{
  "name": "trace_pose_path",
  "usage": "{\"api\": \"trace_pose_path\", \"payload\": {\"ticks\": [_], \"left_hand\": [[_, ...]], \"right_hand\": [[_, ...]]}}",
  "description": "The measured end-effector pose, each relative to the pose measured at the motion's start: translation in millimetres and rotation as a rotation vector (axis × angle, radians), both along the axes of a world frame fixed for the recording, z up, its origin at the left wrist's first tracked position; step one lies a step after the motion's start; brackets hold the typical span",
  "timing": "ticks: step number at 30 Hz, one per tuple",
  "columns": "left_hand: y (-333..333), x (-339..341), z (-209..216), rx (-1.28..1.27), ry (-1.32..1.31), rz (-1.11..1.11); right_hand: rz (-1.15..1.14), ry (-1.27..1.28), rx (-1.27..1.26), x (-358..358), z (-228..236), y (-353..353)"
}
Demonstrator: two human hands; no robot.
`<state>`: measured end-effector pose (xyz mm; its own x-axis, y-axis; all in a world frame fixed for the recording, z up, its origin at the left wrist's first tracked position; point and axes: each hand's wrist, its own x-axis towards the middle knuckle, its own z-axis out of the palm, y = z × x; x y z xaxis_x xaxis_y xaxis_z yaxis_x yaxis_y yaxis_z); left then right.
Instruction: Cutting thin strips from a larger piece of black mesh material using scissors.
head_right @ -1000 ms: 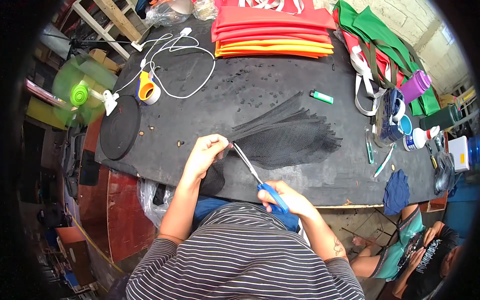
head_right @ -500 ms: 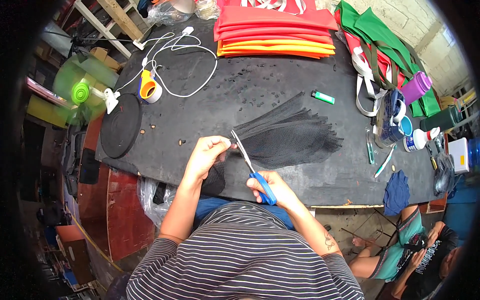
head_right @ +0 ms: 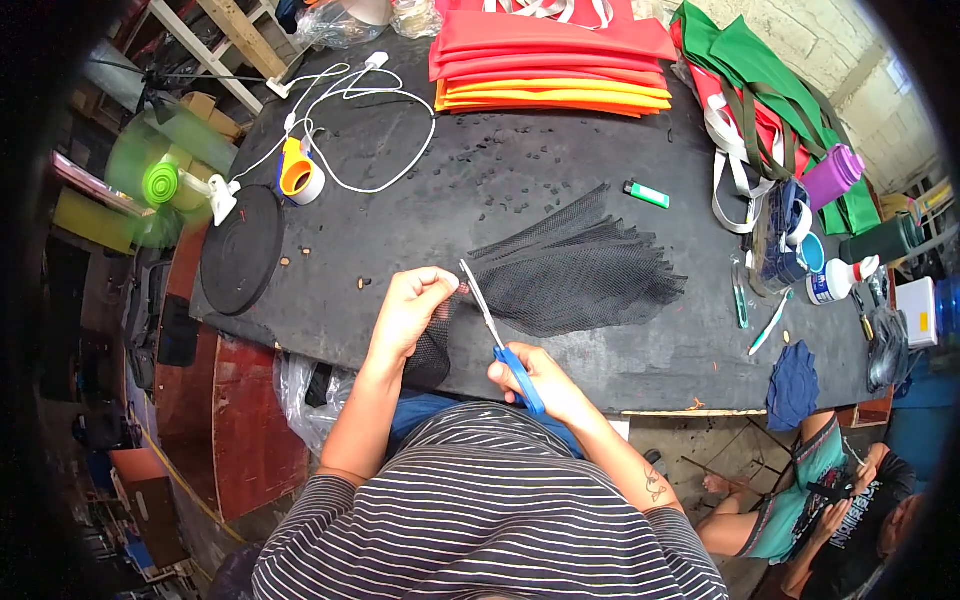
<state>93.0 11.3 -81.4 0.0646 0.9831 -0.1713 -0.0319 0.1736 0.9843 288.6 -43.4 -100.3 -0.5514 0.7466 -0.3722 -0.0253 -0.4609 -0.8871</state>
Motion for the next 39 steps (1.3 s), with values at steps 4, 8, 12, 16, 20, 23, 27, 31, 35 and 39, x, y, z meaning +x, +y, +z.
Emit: {"api": "trace_pose_path", "payload": {"ticks": [4, 8, 12, 16, 20, 23, 27, 31, 35, 39], "left_hand": [[0, 1, 3, -0.008, 0.017, -0.007], [0, 0, 0, -0.007, 0.043, -0.020], [0, 0, 2, -0.019, 0.029, -0.027], [-2, 6, 6, 0.023, -0.042, -0.020], [-1, 27, 6, 0.219, 0.041, -0.147], [-1, 38, 22, 0.114, -0.077, -0.180], [-3, 21, 29, -0.147, -0.236, -0.494], [-9, 2, 20, -0.191, -0.234, -0.706], [-13, -11, 30, -0.156, -0.279, -0.681], [-12, -8, 40, -0.186, -0.287, -0.497]], "right_hand": [[0.008, -0.022, 0.006, 0, -2, 3], [-0.022, -0.056, -0.048, 0, -1, 6], [-0.043, -0.150, -0.053, -1, 14, 6], [-0.152, -0.076, 0.060, 2, 11, 11], [-0.417, 0.079, 0.341, -11, 17, 25], [-0.471, 0.007, 0.338, -5, 36, 42], [-0.707, 0.191, 0.474, 34, 68, 69], [-0.940, 0.276, 0.693, 96, 101, 90], [-1.013, 0.336, 0.729, 135, 109, 89], [-0.988, 0.265, 0.687, 139, 99, 88]]}}
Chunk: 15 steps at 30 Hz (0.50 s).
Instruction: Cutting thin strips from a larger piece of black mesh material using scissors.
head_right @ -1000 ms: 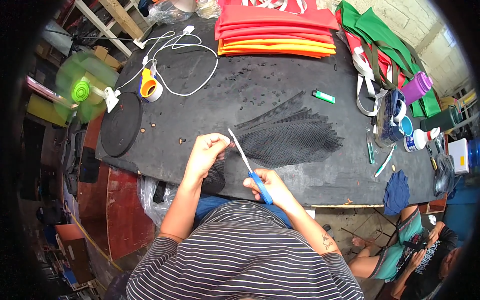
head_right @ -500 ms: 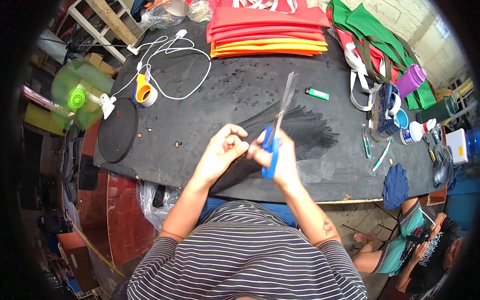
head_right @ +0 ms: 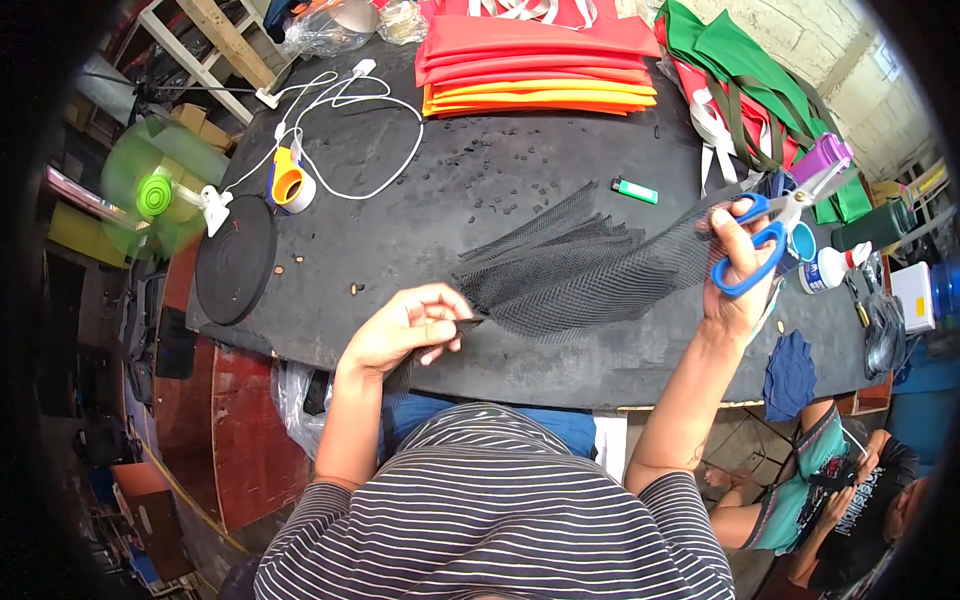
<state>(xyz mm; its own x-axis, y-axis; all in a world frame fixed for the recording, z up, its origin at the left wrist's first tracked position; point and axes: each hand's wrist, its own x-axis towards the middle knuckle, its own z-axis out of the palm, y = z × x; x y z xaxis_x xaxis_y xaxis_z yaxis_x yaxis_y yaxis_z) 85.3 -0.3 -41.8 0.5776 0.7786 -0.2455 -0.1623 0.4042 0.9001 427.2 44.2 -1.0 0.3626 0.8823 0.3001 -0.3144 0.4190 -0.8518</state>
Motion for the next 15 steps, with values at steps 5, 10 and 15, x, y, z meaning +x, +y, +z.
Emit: {"api": "trace_pose_path", "payload": {"ticks": [5, 10, 15], "left_hand": [[8, 7, -14, 0.128, 0.285, 0.200], [11, 8, -31, 0.261, 0.286, 0.330], [14, 8, -42, 0.385, 0.341, 0.344]], "right_hand": [[-0.093, -0.495, -0.386, -1, -43, 15], [0.237, -0.190, -0.466, -32, -45, -1], [0.291, -0.253, -0.538, -55, -70, -10]]}}
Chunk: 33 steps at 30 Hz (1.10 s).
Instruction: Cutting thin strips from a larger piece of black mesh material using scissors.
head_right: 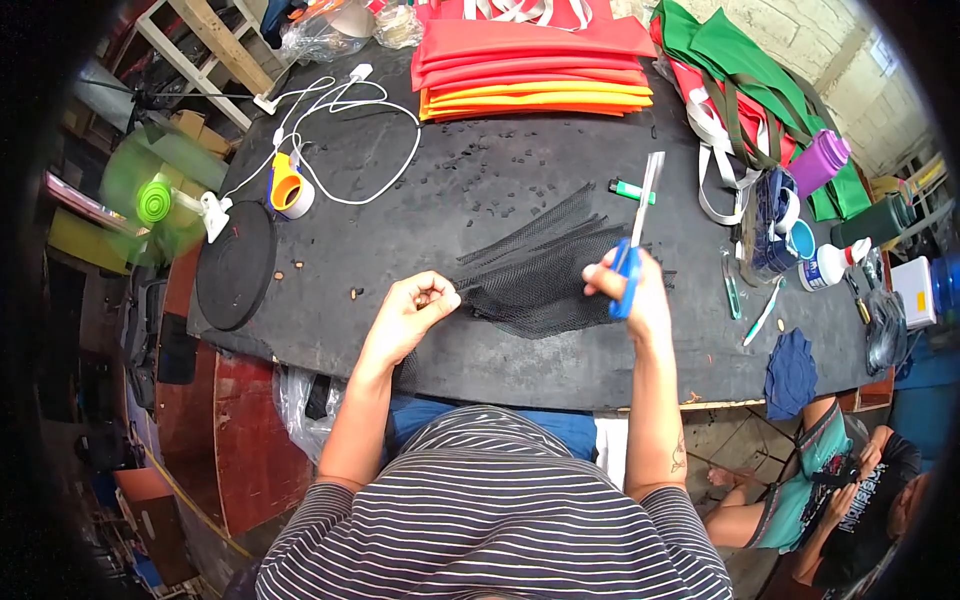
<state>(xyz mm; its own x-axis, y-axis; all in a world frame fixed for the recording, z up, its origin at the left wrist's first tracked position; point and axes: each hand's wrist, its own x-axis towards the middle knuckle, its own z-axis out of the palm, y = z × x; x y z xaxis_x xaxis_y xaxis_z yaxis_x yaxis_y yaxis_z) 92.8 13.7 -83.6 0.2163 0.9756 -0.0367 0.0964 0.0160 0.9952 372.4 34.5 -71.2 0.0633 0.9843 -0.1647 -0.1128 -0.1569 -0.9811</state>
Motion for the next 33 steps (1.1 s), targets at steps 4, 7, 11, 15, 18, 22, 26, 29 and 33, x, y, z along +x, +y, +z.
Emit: {"api": "trace_pose_path", "payload": {"ticks": [4, 7, 11, 15, 18, 22, 26, 29, 33], "left_hand": [[-3, 2, 9, -0.069, 0.022, 0.030], [-2, 7, 7, 0.023, 0.085, 0.061], [-3, 12, 22, -0.035, 0.044, 0.021], [-7, 9, 32, -0.060, 0.213, 0.032], [-6, 12, 34, -0.046, 0.071, -0.141], [-9, 13, 45, -0.136, -0.099, -0.111], [-7, 5, 51, -0.139, -0.282, -0.066], [-7, 5, 58, -0.130, -0.291, -0.097], [-10, 6, 66, -0.139, -0.262, -0.149]], "right_hand": [[0.304, 0.064, -0.171, -28, -11, -20], [0.396, 0.269, -0.259, -53, -15, -42], [0.306, 0.383, -0.149, -61, -20, -44], [0.240, 0.385, 0.164, -47, 8, -15], [0.299, 0.356, 0.206, -44, 16, 7], [0.407, 0.122, 0.126, -32, 4, 16], [0.325, -0.295, 0.365, -22, -19, 22], [0.264, -0.354, 0.322, -24, -20, 24], [0.336, -0.318, 0.237, -20, -13, 34]]}}
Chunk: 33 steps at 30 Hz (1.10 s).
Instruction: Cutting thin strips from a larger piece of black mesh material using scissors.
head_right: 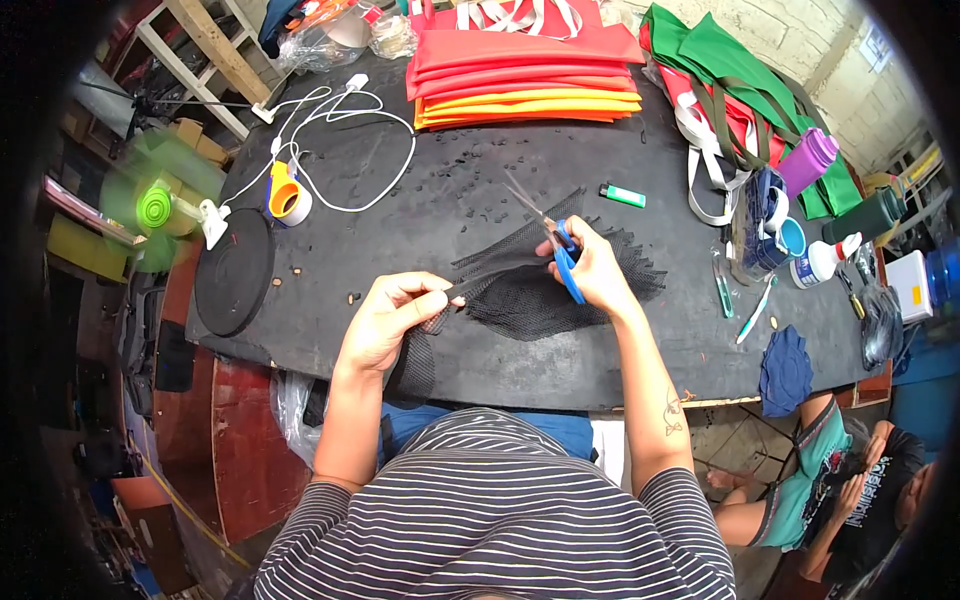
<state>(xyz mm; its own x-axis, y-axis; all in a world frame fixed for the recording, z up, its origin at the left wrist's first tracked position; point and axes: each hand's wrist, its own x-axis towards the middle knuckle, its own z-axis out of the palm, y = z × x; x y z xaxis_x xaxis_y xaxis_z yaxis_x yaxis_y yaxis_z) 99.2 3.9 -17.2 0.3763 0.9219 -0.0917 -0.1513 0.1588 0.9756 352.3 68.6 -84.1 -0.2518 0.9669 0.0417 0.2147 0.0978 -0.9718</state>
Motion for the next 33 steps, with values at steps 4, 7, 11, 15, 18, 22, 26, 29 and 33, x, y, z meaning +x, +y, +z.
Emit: {"api": "trace_pose_path", "payload": {"ticks": [4, 7, 11, 15, 18, 22, 26, 29, 33], "left_hand": [[-6, -6, 9, -0.014, -0.115, -0.022], [-10, -13, 10, -0.045, -0.208, -0.078], [-1, -11, -13, -0.150, -0.025, -0.021], [14, -4, -62, -0.115, 0.138, 0.147], [16, -4, -74, -0.105, 0.148, 0.175], [17, -8, -76, -0.119, 0.164, 0.193], [20, -6, -74, -0.128, 0.157, 0.201], [20, -5, -73, -0.132, 0.138, 0.200], [20, -7, -76, -0.097, 0.096, 0.239]], "right_hand": [[-0.026, 0.056, 0.056, 23, 19, 12], [-0.059, 0.085, 0.053, 51, 55, 4], [-0.061, 0.058, -0.011, 76, 66, 13], [-0.773, -0.749, 0.155, 57, 47, 21], [-0.559, -0.076, -0.014, 48, 28, 3], [0.160, 0.278, -0.339, 4, 12, -59], [0.449, 0.356, -0.677, -18, -9, -108], [0.407, 0.371, -0.787, -27, -13, -123], [0.359, 0.333, -0.758, -37, -14, -121]]}}
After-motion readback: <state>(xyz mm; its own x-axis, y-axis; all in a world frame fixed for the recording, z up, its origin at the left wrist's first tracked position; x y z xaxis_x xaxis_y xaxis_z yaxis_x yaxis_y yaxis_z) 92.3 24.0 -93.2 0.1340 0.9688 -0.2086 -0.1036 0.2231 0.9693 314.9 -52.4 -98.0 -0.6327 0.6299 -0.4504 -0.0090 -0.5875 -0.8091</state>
